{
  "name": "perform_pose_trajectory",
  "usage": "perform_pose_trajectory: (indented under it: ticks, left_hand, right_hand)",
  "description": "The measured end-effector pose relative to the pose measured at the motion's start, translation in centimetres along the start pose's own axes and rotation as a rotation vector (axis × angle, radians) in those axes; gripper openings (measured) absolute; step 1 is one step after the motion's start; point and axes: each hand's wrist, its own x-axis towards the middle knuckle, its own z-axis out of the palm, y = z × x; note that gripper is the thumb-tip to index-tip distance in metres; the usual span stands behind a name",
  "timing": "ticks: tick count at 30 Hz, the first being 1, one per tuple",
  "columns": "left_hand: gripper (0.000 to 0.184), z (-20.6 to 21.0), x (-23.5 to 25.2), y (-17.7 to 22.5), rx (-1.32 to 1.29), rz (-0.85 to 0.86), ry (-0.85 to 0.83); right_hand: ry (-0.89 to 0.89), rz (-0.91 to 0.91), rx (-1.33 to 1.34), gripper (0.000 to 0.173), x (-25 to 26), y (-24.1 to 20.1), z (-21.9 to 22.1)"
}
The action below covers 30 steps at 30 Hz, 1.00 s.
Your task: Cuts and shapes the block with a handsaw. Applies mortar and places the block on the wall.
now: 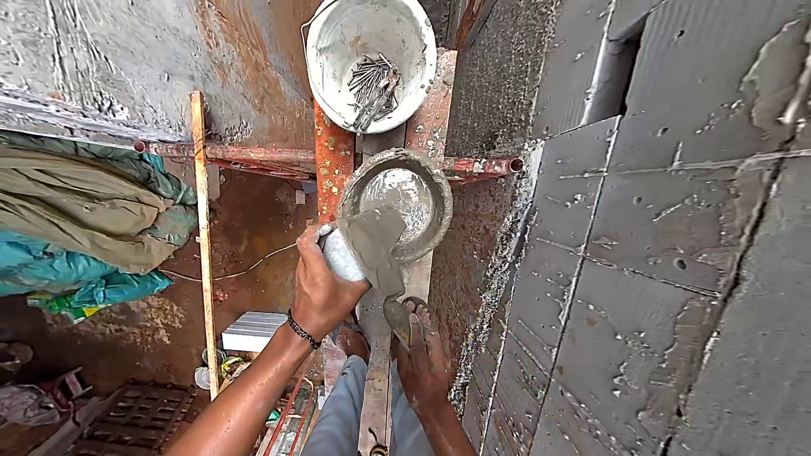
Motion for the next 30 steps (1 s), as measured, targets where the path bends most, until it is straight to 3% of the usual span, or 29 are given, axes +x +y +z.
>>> perform_pose_trajectory:
  ticks: [6, 11, 13, 16, 20, 23, 27, 30]
  left_hand:
    - [0.102, -0.9, -0.6, -0.9, -0.114, 0.015, -0.006]
    - [0.103, -0.9, -0.9, -1.4, -0.151, 0.014, 0.022]
    - [0.104, -1.2, -1.1, -1.4, -0.166, -0.031, 0.036]
    - [0.111, -2.5, -1.9, -0.8, -0.216, -0.168, 0.079]
    - [0.111, -5.5, -3.3, 0.3, -0.339, -0.392, 0.201]
    - [0.110, -8.3, -4.7, 0.3, -0.396, -0.490, 0.268]
    - [0.104, -12.1, -7.1, -0.4, -0.439, -0.447, 0.299]
    - [0.102, -15.1, -8.3, -0.3, -0.427, -0.379, 0.291]
  right_hand:
    - [-0.185, 0.157, -0.140, 0.045, 0.8, 3.6, 2.5]
    - [-0.164, 0.068, -0.144, 0.042, 1.5, 4.2, 3.1]
    - [-0.314, 0.216, -0.174, 0.048, 2.7, 4.6, 3.4]
    - [-0.612, 0.575, -0.172, 0.053, 7.4, 4.7, 4.3]
    - [-0.669, 0.898, 0.006, 0.042, 13.7, 5.8, 6.7]
    - [-0.670, 1.020, 0.337, 0.034, 14.9, 9.6, 9.3]
    - [-0.720, 1.185, 0.797, 0.034, 13.6, 12.9, 8.1]
    - [-0.762, 1.153, 0.901, 0.038, 11.5, 13.4, 5.7]
